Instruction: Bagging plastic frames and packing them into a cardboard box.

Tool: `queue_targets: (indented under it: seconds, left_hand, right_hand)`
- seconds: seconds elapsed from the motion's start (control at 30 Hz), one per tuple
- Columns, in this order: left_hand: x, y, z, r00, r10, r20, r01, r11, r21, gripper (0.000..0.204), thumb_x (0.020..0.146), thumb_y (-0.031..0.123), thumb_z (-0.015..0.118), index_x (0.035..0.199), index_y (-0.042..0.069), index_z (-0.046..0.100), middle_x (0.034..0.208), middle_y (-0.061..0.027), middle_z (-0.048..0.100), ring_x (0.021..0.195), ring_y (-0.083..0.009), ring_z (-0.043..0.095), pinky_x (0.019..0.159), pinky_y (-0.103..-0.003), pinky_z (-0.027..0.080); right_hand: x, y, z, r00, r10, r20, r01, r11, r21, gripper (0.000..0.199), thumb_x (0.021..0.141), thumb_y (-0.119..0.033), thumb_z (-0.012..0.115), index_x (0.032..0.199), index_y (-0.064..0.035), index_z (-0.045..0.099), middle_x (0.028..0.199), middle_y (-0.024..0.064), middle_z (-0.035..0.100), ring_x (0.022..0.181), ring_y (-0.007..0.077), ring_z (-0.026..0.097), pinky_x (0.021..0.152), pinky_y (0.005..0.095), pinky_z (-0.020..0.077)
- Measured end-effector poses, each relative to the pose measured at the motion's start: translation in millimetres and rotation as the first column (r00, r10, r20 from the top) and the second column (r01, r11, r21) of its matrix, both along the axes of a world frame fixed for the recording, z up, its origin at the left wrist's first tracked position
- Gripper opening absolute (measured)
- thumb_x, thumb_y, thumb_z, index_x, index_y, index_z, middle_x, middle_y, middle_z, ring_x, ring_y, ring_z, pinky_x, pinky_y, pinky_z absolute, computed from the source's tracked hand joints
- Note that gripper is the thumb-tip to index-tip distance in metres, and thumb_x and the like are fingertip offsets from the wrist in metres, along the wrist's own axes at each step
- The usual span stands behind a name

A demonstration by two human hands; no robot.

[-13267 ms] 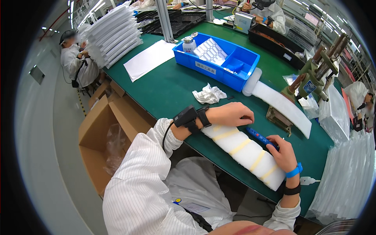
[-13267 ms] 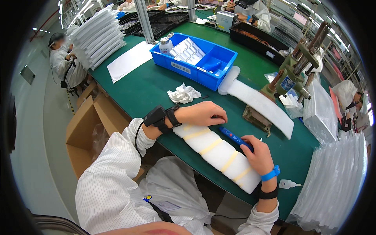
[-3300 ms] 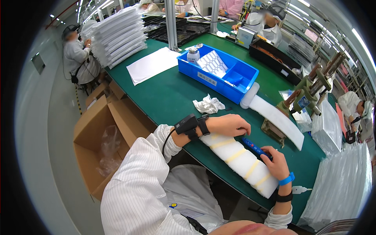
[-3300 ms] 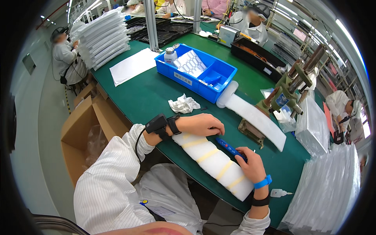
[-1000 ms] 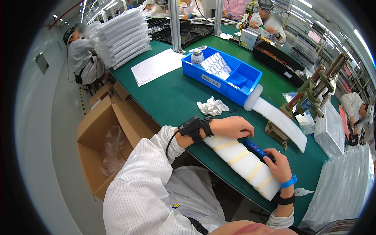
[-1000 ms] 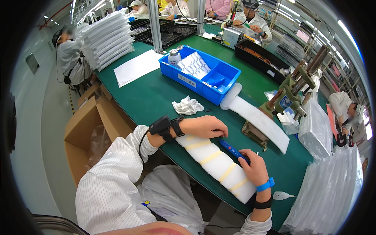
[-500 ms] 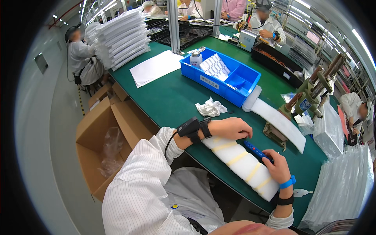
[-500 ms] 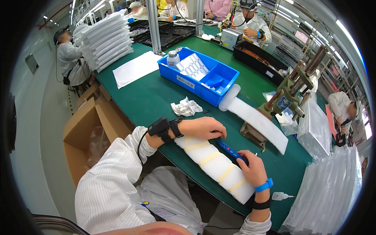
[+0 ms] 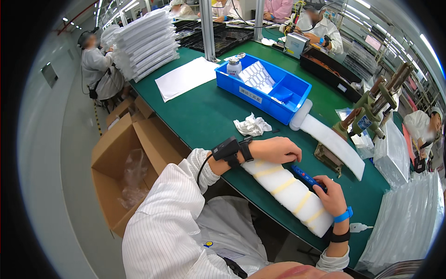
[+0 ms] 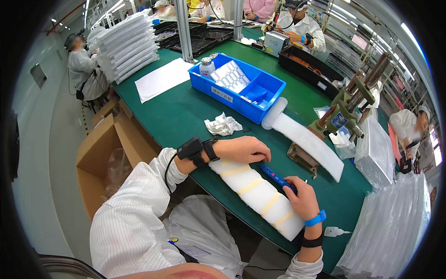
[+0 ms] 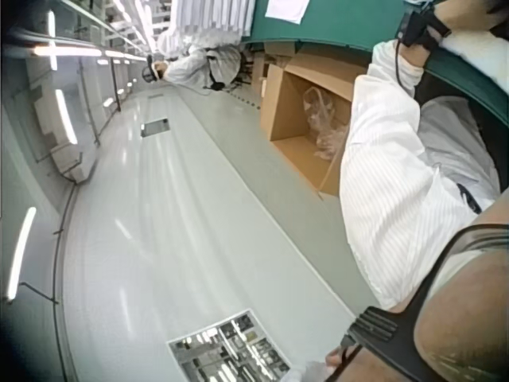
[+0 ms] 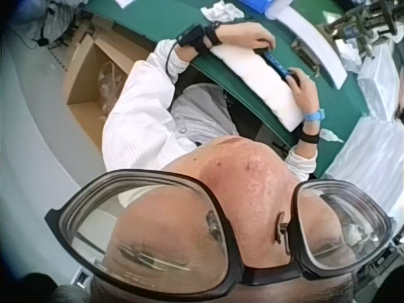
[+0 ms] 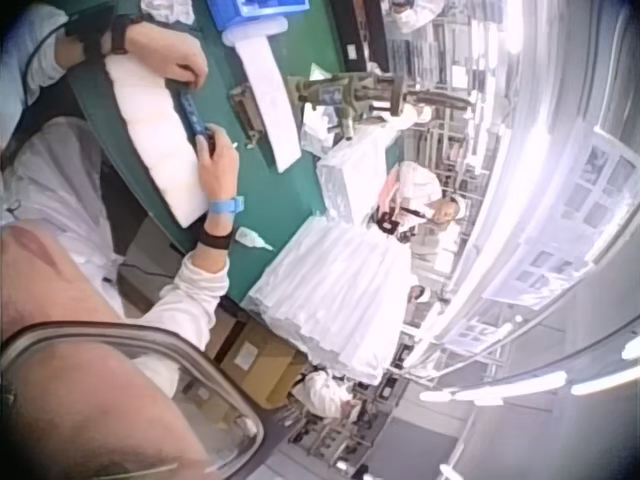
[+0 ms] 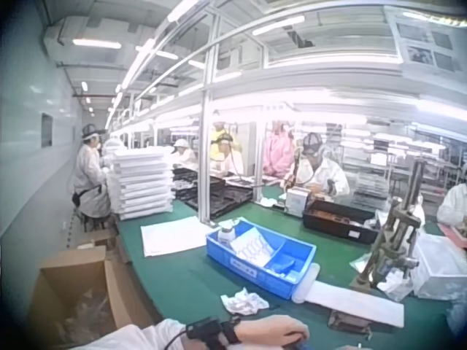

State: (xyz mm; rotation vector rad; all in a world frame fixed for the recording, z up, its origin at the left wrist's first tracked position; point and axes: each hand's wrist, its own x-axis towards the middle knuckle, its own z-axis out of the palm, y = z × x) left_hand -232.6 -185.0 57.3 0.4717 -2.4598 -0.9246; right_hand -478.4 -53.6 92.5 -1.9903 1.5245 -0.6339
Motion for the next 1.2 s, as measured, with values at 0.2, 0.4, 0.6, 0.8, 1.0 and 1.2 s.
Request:
queue_targets:
  seconds: [0.2,0.4,0.6,0.8,1.0,1.2]
  left_hand:
    - [1.4,0.1,-0.2,1.0,-0.013,0.002,0.013,1.0,-0.015,0.019,0.085,0.011,0.051,0.093,0.005,0.066,0.08,-0.0124,0.066,0.075,-0.029,0.063,0.07,-0.037,0.049]
    - [1.5,2.1,6.0,0.997,-0.011,0.075,0.009,0.999,0.032,0.017,0.088,0.009,0.051,0.096,0.003,0.065,0.089,-0.0106,0.066,0.081,-0.0271,0.062,0.075,-0.036,0.048]
    - [2.0,1.0,-1.0,1.0,-0.004,0.016,0.004,1.0,-0.009,0.019,0.085,0.011,0.051,0.093,0.004,0.066,0.08,-0.0117,0.067,0.075,-0.0291,0.063,0.07,-0.037,0.049]
    - [0.1,0.9,0.9,1.0,0.002,0.016,-0.003,1.0,0.016,0.019,0.085,0.012,0.051,0.093,0.005,0.066,0.081,-0.0122,0.067,0.075,-0.0294,0.063,0.07,-0.038,0.049]
    - [1.8,3.0,0.9,1.0,0.006,0.011,-0.005,1.0,-0.017,0.019,0.085,0.012,0.051,0.092,0.005,0.067,0.082,-0.0115,0.067,0.076,-0.029,0.064,0.07,-0.037,0.049]
    - [1.0,1.2,-0.9,1.0,0.002,0.003,-0.002,1.0,0.006,0.019,0.085,0.011,0.05,0.092,0.005,0.066,0.082,-0.0116,0.067,0.076,-0.0291,0.064,0.07,-0.037,0.049]
  right_hand:
    - [0.6,0.0,-2.0,1.0,0.005,0.003,-0.005,1.0,0.0,0.024,0.083,-0.011,0.061,0.105,-0.0002,0.06,0.091,0.0175,0.066,0.082,0.0303,0.064,0.075,0.0342,0.05]
    - [-1.4,-1.0,-1.8,1.0,-0.002,-0.003,0.002,1.0,0.023,0.024,0.083,-0.011,0.062,0.105,-0.0004,0.06,0.092,0.0175,0.066,0.082,0.0301,0.064,0.075,0.034,0.05]
    - [-0.1,0.7,-3.5,1.0,-0.009,0.007,0.009,1.0,0.007,0.025,0.083,-0.011,0.062,0.106,-0.0007,0.061,0.092,0.0174,0.066,0.082,0.0297,0.064,0.075,0.034,0.0501]
    - [-1.9,-0.6,-3.4,1.0,-0.002,0.0,0.002,1.0,0.011,0.024,0.083,-0.01,0.062,0.105,-0.0008,0.061,0.092,0.0176,0.066,0.083,0.0297,0.065,0.075,0.0338,0.05]
    - [1.1,0.7,0.1,1.0,-0.008,-0.024,0.009,1.0,0.023,0.025,0.083,-0.01,0.062,0.106,-0.0009,0.06,0.091,0.0175,0.066,0.082,0.0293,0.065,0.075,0.0337,0.0499]
    - [-2.6,-1.1,-5.3,1.0,0.002,-0.006,-0.002,1.0,0.013,0.024,0.083,-0.01,0.062,0.106,-0.0006,0.06,0.09,0.0178,0.066,0.082,0.0297,0.065,0.075,0.034,0.05]
